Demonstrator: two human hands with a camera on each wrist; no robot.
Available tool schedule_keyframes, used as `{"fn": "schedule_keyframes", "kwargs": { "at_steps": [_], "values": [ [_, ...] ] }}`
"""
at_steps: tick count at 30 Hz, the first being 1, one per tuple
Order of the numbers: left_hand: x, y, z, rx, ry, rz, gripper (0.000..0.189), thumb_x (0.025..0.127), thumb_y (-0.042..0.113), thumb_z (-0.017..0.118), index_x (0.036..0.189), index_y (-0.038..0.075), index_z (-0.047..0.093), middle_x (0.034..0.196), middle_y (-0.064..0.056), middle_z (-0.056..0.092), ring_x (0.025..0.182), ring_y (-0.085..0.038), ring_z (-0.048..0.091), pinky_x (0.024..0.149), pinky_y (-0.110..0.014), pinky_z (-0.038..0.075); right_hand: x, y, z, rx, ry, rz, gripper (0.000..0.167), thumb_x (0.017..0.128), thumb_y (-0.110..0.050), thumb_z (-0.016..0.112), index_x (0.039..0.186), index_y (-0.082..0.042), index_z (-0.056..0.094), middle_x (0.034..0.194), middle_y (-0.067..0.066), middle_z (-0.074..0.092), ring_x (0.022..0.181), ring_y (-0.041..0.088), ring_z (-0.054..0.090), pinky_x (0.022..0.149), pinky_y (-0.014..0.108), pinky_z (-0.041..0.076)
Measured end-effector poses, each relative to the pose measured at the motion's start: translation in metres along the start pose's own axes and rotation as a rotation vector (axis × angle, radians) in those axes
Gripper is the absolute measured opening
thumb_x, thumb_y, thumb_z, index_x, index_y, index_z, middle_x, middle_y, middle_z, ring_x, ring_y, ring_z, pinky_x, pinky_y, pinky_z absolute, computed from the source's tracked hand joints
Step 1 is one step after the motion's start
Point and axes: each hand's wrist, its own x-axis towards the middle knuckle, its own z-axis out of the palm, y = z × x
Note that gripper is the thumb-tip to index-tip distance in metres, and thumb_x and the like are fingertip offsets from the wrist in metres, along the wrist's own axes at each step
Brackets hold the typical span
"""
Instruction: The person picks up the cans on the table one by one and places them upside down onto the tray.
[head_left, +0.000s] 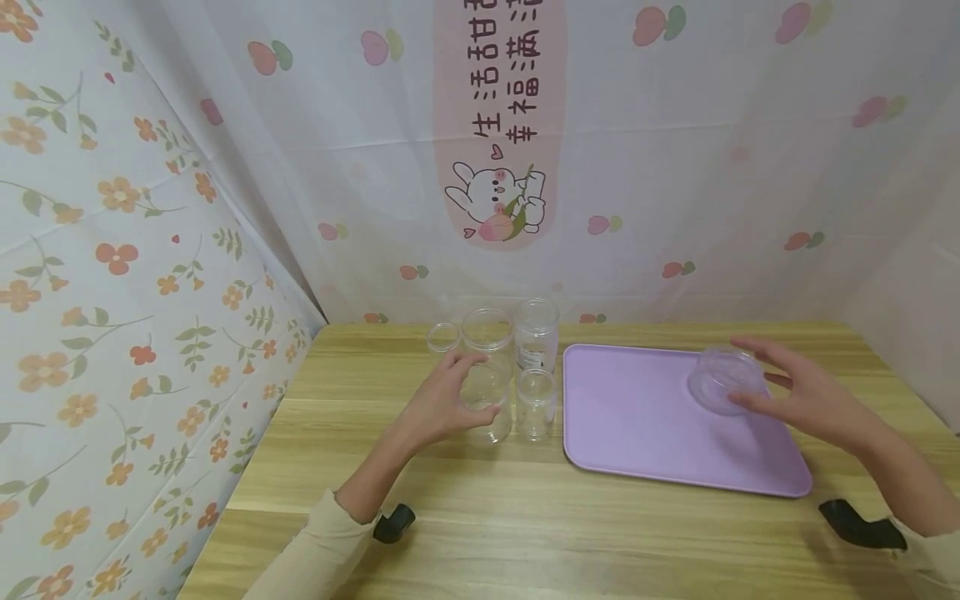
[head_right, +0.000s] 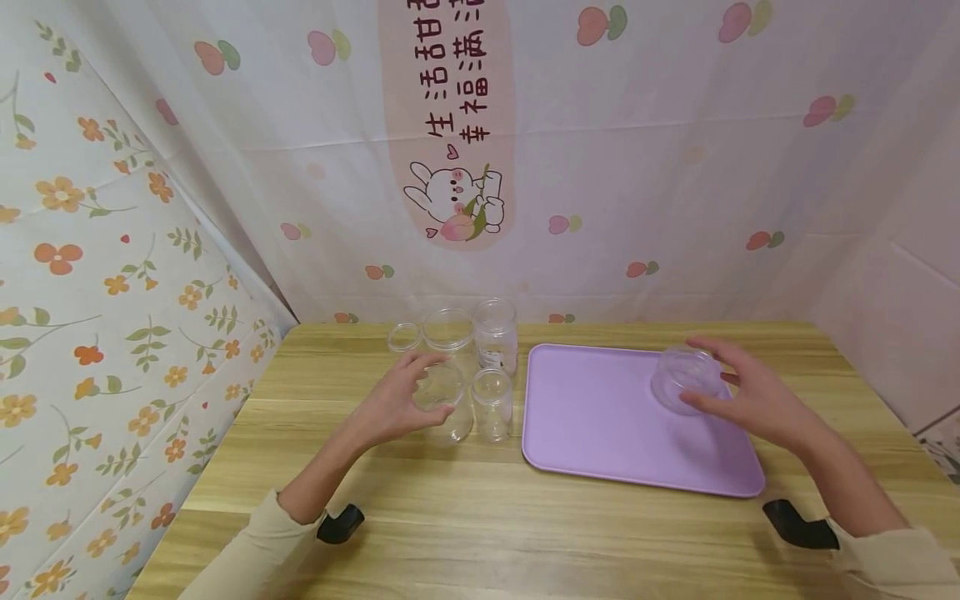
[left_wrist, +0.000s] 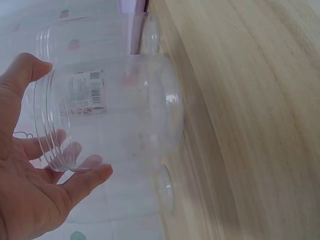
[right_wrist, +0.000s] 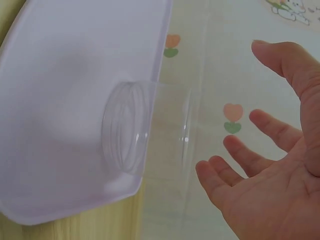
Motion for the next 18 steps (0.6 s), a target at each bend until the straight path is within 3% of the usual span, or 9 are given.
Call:
{"fn": "schedule_keyframes", "kwargs": {
  "at_steps": [3, 6, 9, 13, 18],
  "values": [
    [-0.001, 0.001, 0.000, -0.018, 0.009, -0.005, 0.072, 0.081, 0.028, 0.084, 0.141, 0.002, 0.054, 0.130, -0.009, 0.052, 0.108, -0.025, 0.054, 0.091, -0.042, 0.051, -0.003, -0.003, 0.002, 0.012, 0.017, 0.014, 0.075, 0.086, -0.008, 0.082, 0.150, -0.005, 0.044, 0.146, 0.009, 0.044, 0.135, 0.019, 0.037, 0.091, 0.001, 0.034],
    [-0.002, 0.001, -0.001, -0.036, 0.021, -0.013, 0.071, 0.081, 0.027, 0.084, 0.140, 0.003, 0.055, 0.133, -0.011, 0.051, 0.110, -0.026, 0.054, 0.092, -0.043, 0.051, -0.004, -0.005, 0.004, 0.025, 0.037, 0.022, 0.073, 0.086, -0.008, 0.083, 0.149, -0.007, 0.047, 0.141, -0.007, 0.046, 0.125, -0.003, 0.038, 0.091, 0.002, 0.036],
    [-0.003, -0.001, -0.001, -0.046, 0.038, -0.025, 0.069, 0.080, 0.026, 0.085, 0.139, 0.005, 0.057, 0.135, -0.012, 0.052, 0.111, -0.027, 0.055, 0.092, -0.043, 0.051, -0.006, -0.006, 0.006, 0.048, 0.042, 0.000, 0.071, 0.086, -0.005, 0.081, 0.148, -0.006, 0.047, 0.139, -0.014, 0.045, 0.123, -0.004, 0.039, 0.092, 0.003, 0.037],
    [-0.006, -0.003, -0.001, -0.069, 0.058, -0.043, 0.068, 0.080, 0.025, 0.085, 0.139, 0.007, 0.057, 0.134, -0.015, 0.052, 0.111, -0.031, 0.056, 0.091, -0.043, 0.053, -0.007, -0.008, 0.008, 0.064, 0.062, -0.018, 0.069, 0.086, -0.002, 0.080, 0.147, -0.004, 0.048, 0.138, -0.014, 0.048, 0.123, 0.001, 0.043, 0.092, 0.003, 0.038],
    [-0.009, -0.007, -0.001, -0.152, 0.090, -0.058, 0.066, 0.081, 0.021, 0.086, 0.139, 0.009, 0.057, 0.133, -0.015, 0.050, 0.114, -0.033, 0.057, 0.095, -0.046, 0.053, -0.009, -0.011, 0.013, 0.094, 0.082, -0.046, 0.065, 0.086, 0.002, 0.079, 0.144, 0.001, 0.049, 0.136, -0.013, 0.052, 0.121, -0.004, 0.046, 0.093, 0.006, 0.041]
  ]
}}
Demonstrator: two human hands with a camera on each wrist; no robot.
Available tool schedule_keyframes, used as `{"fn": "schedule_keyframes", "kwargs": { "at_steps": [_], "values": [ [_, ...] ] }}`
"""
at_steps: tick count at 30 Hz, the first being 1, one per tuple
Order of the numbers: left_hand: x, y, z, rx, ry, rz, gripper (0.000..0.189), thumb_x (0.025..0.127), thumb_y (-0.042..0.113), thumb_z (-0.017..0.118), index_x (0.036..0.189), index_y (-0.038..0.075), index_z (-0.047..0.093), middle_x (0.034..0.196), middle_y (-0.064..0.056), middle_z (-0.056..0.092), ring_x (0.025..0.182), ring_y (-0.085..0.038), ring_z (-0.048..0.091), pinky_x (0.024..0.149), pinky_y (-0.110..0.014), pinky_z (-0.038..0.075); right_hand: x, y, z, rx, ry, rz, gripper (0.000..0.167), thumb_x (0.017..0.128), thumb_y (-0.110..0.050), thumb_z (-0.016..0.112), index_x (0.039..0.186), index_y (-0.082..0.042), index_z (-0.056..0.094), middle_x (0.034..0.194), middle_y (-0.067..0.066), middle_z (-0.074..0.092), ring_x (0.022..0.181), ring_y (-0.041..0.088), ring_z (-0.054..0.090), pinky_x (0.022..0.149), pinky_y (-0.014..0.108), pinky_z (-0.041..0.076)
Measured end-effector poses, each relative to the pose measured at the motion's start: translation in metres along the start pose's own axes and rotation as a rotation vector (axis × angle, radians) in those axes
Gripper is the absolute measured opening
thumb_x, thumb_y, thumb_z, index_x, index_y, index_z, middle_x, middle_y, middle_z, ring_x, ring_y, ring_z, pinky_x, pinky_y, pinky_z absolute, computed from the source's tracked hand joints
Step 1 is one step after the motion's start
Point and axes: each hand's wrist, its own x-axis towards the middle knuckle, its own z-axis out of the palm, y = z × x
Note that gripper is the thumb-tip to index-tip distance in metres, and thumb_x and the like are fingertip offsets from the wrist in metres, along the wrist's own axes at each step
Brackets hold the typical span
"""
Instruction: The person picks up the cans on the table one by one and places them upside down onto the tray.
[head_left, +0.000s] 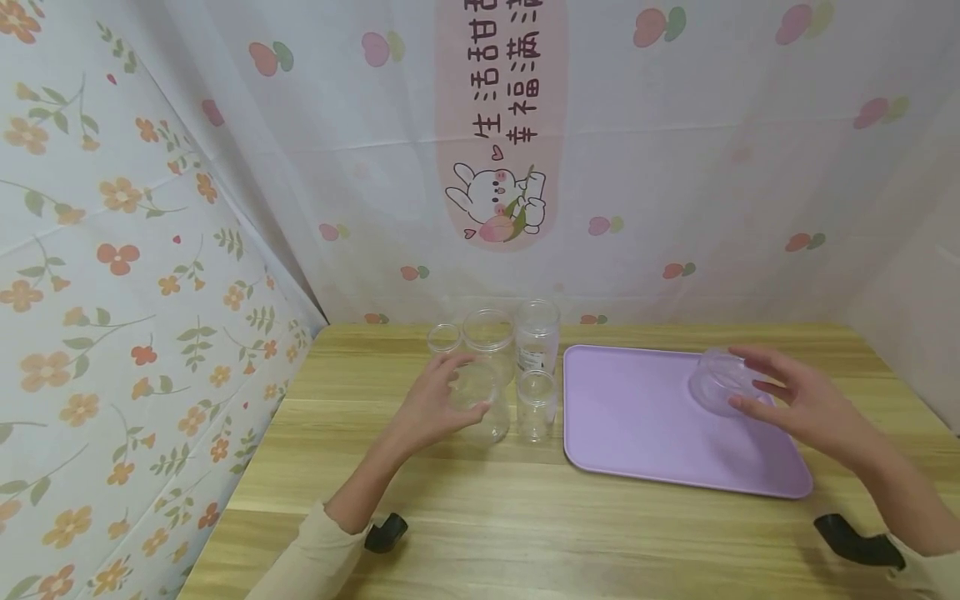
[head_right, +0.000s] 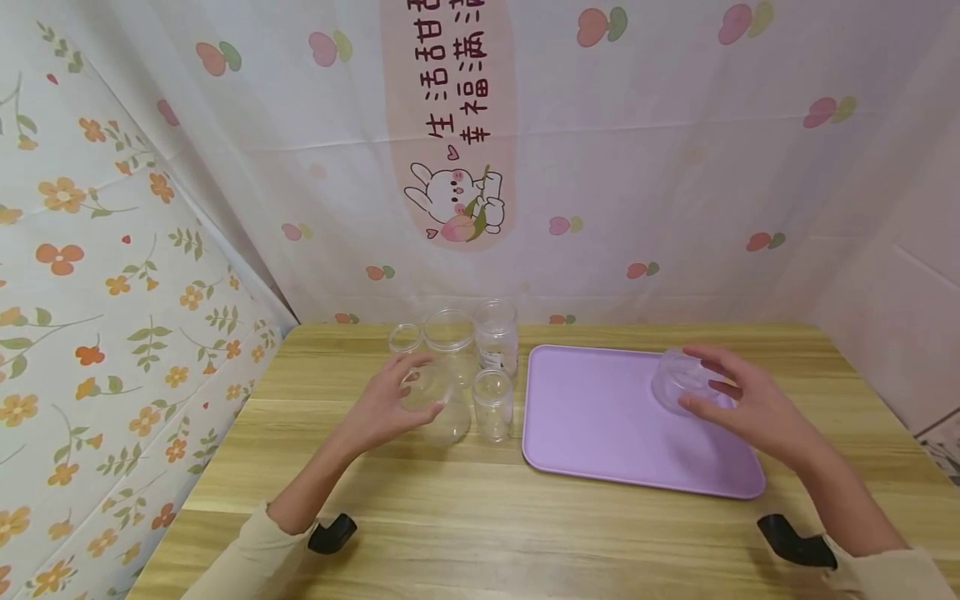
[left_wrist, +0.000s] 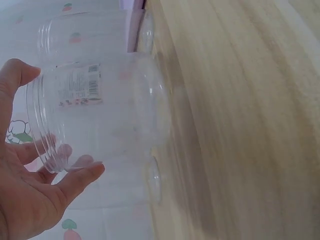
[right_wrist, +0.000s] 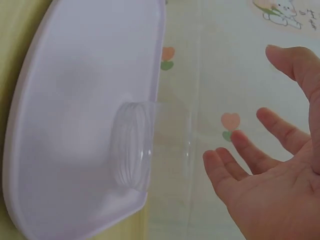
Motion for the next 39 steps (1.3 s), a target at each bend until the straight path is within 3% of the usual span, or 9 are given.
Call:
{"fn": "schedule_keyframes", "kwargs": {
  "at_steps": [4, 10, 18, 23, 27, 32, 39],
  "values": [
    [-0.003, -0.003, -0.001, -0.099, 0.008, -0.010, 0.064, 0.082, 0.018, 0.085, 0.138, 0.006, 0.056, 0.134, -0.016, 0.049, 0.118, -0.039, 0.055, 0.097, -0.050, 0.053, -0.001, -0.002, 0.003, 0.026, 0.016, -0.001, 0.062, 0.087, 0.004, 0.077, 0.143, 0.001, 0.051, 0.136, -0.011, 0.052, 0.121, -0.005, 0.047, 0.094, 0.007, 0.042],
    [-0.008, -0.005, -0.004, -0.166, 0.015, -0.025, 0.064, 0.085, 0.018, 0.084, 0.140, 0.006, 0.054, 0.138, -0.018, 0.048, 0.120, -0.042, 0.055, 0.097, -0.051, 0.052, -0.002, -0.004, 0.006, 0.046, 0.037, 0.013, 0.059, 0.089, 0.003, 0.076, 0.142, 0.002, 0.050, 0.136, -0.010, 0.052, 0.122, -0.002, 0.050, 0.094, 0.008, 0.042],
    [-0.014, -0.006, -0.010, -0.259, 0.028, -0.036, 0.064, 0.087, 0.016, 0.081, 0.142, 0.003, 0.053, 0.141, -0.017, 0.047, 0.123, -0.045, 0.054, 0.098, -0.050, 0.052, -0.003, -0.011, 0.010, 0.090, 0.058, 0.010, 0.057, 0.089, 0.006, 0.074, 0.141, 0.006, 0.050, 0.136, 0.008, 0.055, 0.123, 0.004, 0.052, 0.095, 0.011, 0.044],
    [-0.017, -0.008, -0.014, -0.334, 0.021, -0.056, 0.064, 0.089, 0.016, 0.080, 0.145, 0.004, 0.051, 0.144, -0.017, 0.046, 0.126, -0.046, 0.052, 0.100, -0.052, 0.050, -0.002, -0.015, 0.011, 0.117, 0.064, 0.032, 0.053, 0.094, 0.003, 0.070, 0.143, 0.003, 0.049, 0.138, 0.008, 0.054, 0.122, 0.003, 0.054, 0.094, 0.011, 0.045],
    [-0.019, -0.009, -0.016, -0.366, 0.028, -0.060, 0.062, 0.091, 0.015, 0.077, 0.145, 0.003, 0.049, 0.145, -0.018, 0.046, 0.126, -0.044, 0.053, 0.099, -0.054, 0.050, 0.001, -0.016, 0.012, 0.146, 0.069, 0.002, 0.052, 0.095, 0.008, 0.066, 0.143, 0.006, 0.048, 0.138, 0.004, 0.055, 0.124, 0.005, 0.055, 0.094, 0.012, 0.045],
    [-0.019, -0.008, -0.019, -0.403, 0.054, -0.071, 0.061, 0.092, 0.013, 0.075, 0.146, 0.002, 0.048, 0.145, -0.016, 0.048, 0.126, -0.042, 0.053, 0.096, -0.044, 0.054, 0.005, -0.017, 0.017, 0.195, 0.076, -0.055, 0.051, 0.093, 0.015, 0.062, 0.142, 0.008, 0.048, 0.138, 0.000, 0.056, 0.124, 0.007, 0.055, 0.094, 0.013, 0.046],
    [-0.018, -0.007, -0.020, -0.461, 0.080, -0.073, 0.059, 0.094, 0.012, 0.073, 0.146, 0.001, 0.047, 0.145, -0.020, 0.047, 0.126, -0.042, 0.053, 0.094, -0.039, 0.055, 0.007, -0.018, 0.022, 0.256, 0.068, -0.053, 0.049, 0.095, 0.016, 0.058, 0.143, 0.008, 0.047, 0.139, 0.000, 0.056, 0.124, 0.009, 0.057, 0.089, 0.017, 0.051]
  ]
}}
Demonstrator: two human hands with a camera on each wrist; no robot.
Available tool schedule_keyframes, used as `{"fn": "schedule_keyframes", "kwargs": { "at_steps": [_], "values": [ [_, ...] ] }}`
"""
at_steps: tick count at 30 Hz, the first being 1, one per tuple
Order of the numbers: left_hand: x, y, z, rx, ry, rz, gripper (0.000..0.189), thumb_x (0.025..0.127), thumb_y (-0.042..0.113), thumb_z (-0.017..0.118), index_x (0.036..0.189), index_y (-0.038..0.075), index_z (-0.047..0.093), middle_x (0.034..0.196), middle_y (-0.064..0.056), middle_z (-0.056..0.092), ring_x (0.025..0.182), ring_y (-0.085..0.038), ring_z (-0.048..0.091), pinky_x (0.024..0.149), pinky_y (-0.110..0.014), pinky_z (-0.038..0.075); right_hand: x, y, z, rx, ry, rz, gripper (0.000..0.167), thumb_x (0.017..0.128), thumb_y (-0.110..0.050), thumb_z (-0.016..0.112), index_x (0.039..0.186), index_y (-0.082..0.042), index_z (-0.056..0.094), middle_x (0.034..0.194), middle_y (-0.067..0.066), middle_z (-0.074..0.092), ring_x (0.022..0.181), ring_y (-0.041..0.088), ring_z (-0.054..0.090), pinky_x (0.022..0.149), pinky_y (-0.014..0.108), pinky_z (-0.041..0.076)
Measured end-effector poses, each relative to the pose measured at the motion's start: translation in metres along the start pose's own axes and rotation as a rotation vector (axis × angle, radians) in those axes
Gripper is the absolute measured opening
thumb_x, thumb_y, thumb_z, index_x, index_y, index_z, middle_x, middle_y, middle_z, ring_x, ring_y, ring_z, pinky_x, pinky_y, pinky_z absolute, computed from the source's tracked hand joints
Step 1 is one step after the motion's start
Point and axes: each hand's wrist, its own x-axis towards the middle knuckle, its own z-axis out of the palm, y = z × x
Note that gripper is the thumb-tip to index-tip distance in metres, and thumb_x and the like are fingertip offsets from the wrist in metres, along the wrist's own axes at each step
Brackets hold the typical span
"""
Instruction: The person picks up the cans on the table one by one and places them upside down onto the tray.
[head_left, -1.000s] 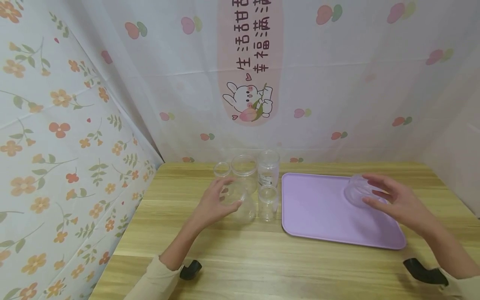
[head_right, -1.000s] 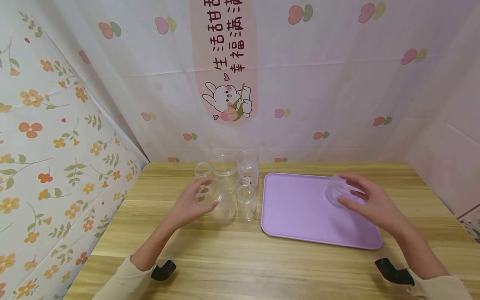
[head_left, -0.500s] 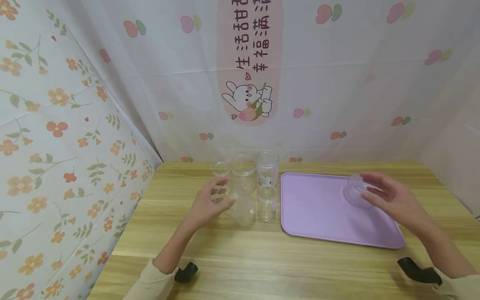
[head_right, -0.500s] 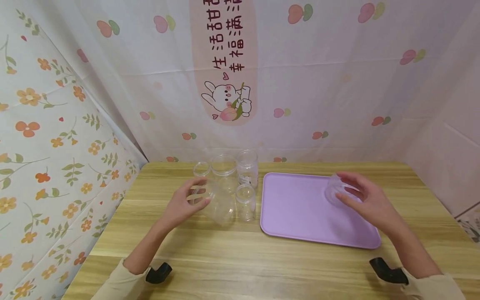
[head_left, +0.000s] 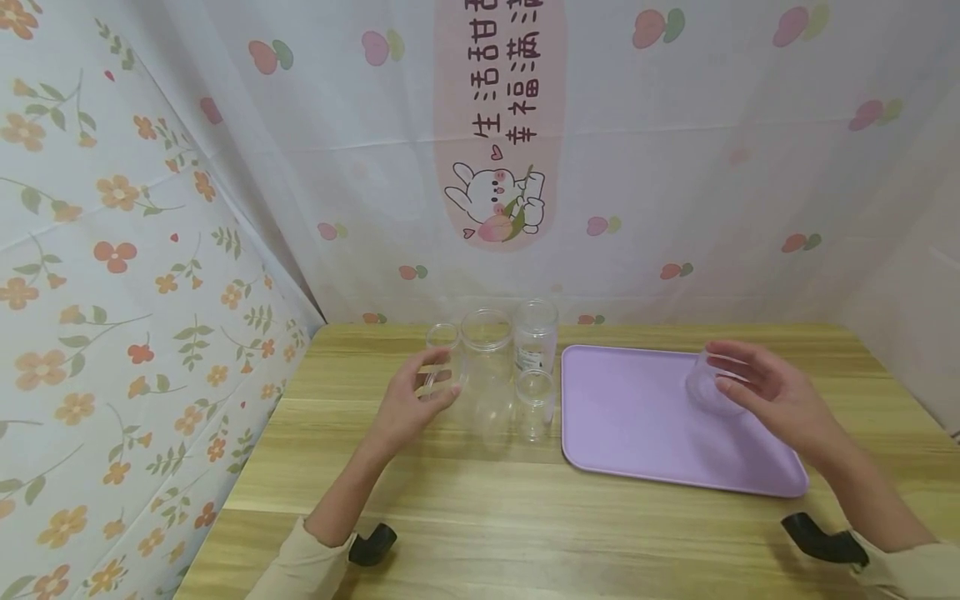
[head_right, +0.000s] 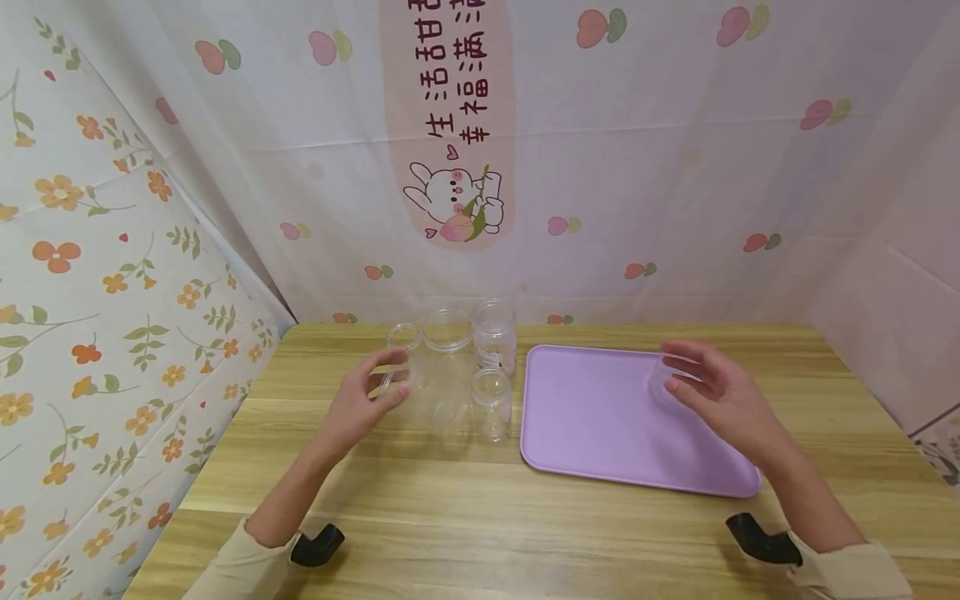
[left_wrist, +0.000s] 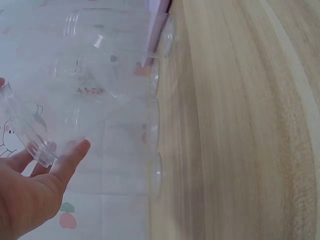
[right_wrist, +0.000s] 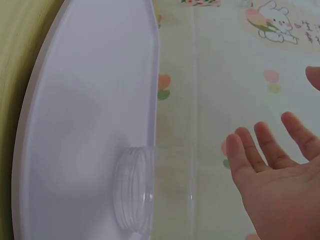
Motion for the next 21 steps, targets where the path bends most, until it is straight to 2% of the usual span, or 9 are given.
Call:
{"fn": "schedule_keyframes", "kwargs": {
  "at_steps": [7, 11, 21],
  "values": [
    [-0.0005, 0.0018, 0.0003, -0.012, 0.007, -0.002, 0.055, 0.096, 0.013, 0.070, 0.146, 0.003, 0.048, 0.144, -0.017, 0.048, 0.125, -0.037, 0.055, 0.090, -0.038, 0.057, 0.0011, -0.0014, 0.0038, 0.086, -0.019, 0.001, 0.049, 0.097, 0.015, 0.055, 0.145, 0.007, 0.045, 0.141, 0.005, 0.055, 0.124, 0.012, 0.058, 0.087, 0.018, 0.053],
    [-0.0011, 0.0019, -0.0007, -0.015, 0.011, 0.010, 0.054, 0.097, 0.015, 0.069, 0.145, 0.004, 0.048, 0.145, -0.021, 0.047, 0.124, -0.034, 0.057, 0.089, -0.038, 0.057, 0.0014, -0.0035, 0.0049, 0.121, -0.028, -0.010, 0.048, 0.097, 0.015, 0.054, 0.144, 0.008, 0.044, 0.140, 0.007, 0.055, 0.124, 0.014, 0.058, 0.088, 0.020, 0.053],
    [0.0005, 0.0007, -0.0034, -0.080, 0.044, 0.087, 0.054, 0.095, 0.015, 0.067, 0.144, 0.002, 0.048, 0.142, -0.018, 0.049, 0.122, -0.038, 0.057, 0.090, -0.035, 0.056, 0.0030, 0.0007, 0.0060, 0.269, -0.062, -0.060, 0.049, 0.097, 0.021, 0.048, 0.144, 0.014, 0.040, 0.141, 0.015, 0.051, 0.127, 0.020, 0.056, 0.095, 0.027, 0.052]
  ]
}}
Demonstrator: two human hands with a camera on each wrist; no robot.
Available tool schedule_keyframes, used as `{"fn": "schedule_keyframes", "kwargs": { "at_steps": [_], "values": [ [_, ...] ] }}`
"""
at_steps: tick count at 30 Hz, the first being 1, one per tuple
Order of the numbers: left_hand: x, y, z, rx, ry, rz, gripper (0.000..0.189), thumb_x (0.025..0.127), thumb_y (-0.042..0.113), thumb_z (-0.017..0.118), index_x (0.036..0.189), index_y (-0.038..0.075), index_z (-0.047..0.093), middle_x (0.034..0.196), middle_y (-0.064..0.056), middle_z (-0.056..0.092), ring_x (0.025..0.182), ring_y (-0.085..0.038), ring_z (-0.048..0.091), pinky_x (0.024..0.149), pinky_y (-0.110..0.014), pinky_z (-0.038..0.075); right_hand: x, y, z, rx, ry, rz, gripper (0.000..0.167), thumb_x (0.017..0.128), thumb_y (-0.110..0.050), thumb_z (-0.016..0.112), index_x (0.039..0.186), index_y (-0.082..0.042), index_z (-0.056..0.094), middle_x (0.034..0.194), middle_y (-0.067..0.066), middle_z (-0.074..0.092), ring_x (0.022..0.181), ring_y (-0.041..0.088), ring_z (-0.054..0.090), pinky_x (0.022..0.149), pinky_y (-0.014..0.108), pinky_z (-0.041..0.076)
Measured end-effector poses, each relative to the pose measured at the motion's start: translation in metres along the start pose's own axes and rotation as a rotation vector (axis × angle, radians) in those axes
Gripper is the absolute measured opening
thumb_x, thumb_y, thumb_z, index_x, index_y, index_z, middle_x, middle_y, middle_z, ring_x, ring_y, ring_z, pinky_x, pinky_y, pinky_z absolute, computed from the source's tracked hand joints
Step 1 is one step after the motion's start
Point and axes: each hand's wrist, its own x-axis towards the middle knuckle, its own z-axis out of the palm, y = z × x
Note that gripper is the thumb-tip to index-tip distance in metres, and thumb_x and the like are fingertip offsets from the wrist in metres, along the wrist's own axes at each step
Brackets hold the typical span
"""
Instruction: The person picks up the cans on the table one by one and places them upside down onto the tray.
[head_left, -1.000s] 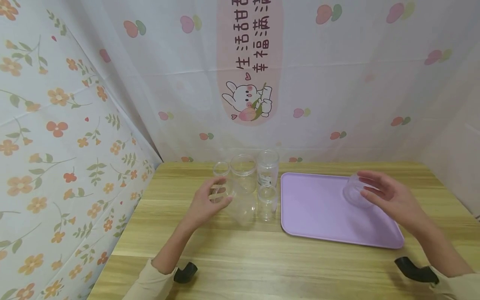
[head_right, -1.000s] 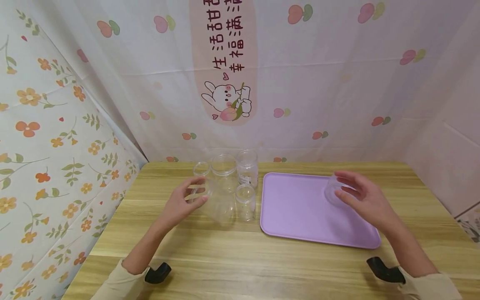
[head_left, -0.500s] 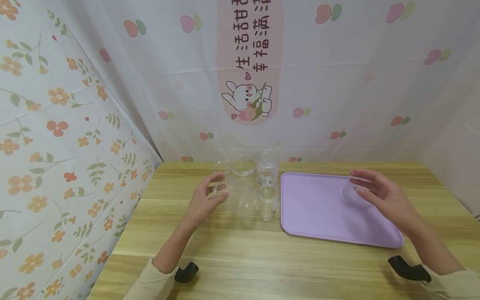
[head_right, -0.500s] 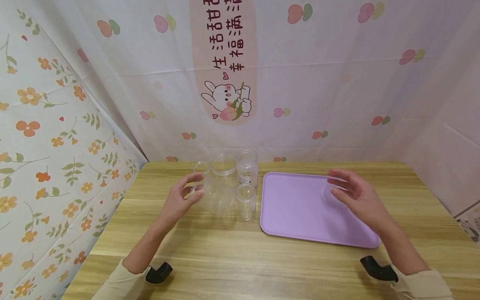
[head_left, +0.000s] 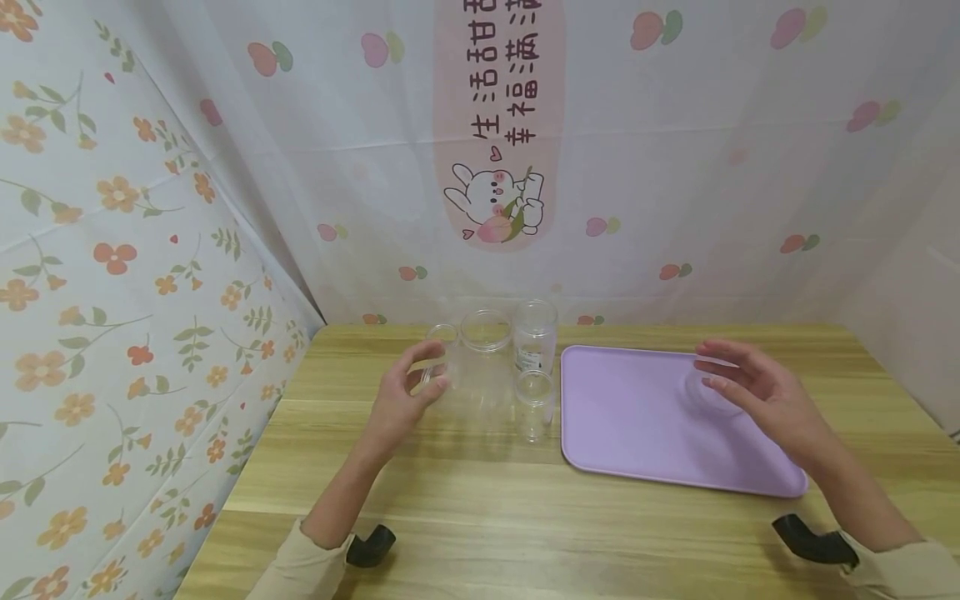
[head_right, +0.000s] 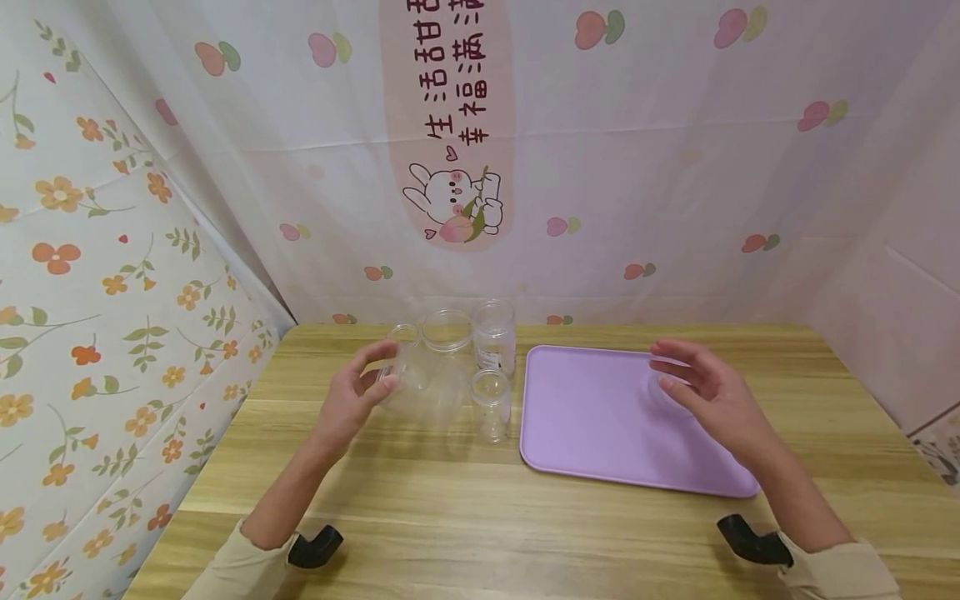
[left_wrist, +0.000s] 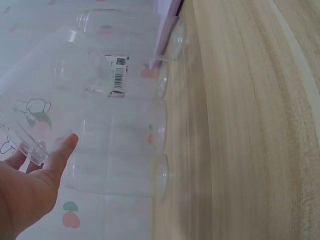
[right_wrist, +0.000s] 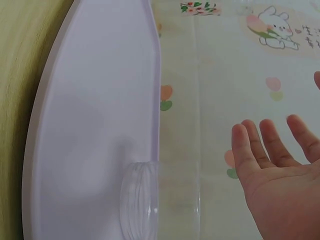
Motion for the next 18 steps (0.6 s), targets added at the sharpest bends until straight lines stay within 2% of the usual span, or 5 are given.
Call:
{"fn": "schedule_keyframes", "kwargs": {
  "at_steps": [7, 14, 18],
  "values": [
    [0.0015, 0.0007, 0.0006, -0.083, 0.025, 0.031, 0.055, 0.093, 0.012, 0.064, 0.143, -0.001, 0.048, 0.143, -0.024, 0.045, 0.122, -0.041, 0.054, 0.090, -0.031, 0.056, 0.0000, -0.0003, 0.0026, 0.007, 0.017, 0.005, 0.048, 0.098, 0.018, 0.050, 0.145, 0.014, 0.039, 0.142, 0.014, 0.053, 0.127, 0.022, 0.057, 0.095, 0.029, 0.052],
    [0.0011, 0.0034, 0.0011, -0.111, 0.027, 0.026, 0.058, 0.093, 0.018, 0.062, 0.146, 0.001, 0.046, 0.144, -0.018, 0.043, 0.124, -0.039, 0.053, 0.094, -0.032, 0.054, 0.0022, 0.0017, 0.0045, 0.027, 0.009, -0.013, 0.048, 0.098, 0.019, 0.048, 0.145, 0.015, 0.038, 0.141, 0.015, 0.054, 0.126, 0.023, 0.057, 0.096, 0.029, 0.052],
    [0.0016, 0.0037, 0.0016, -0.133, 0.026, 0.034, 0.060, 0.093, 0.018, 0.062, 0.147, -0.001, 0.044, 0.144, -0.019, 0.042, 0.125, -0.040, 0.052, 0.096, -0.033, 0.053, 0.0027, 0.0018, 0.0055, 0.019, 0.012, -0.007, 0.049, 0.098, 0.020, 0.047, 0.145, 0.014, 0.038, 0.141, 0.014, 0.054, 0.126, 0.024, 0.057, 0.096, 0.030, 0.052]
  ]
}}
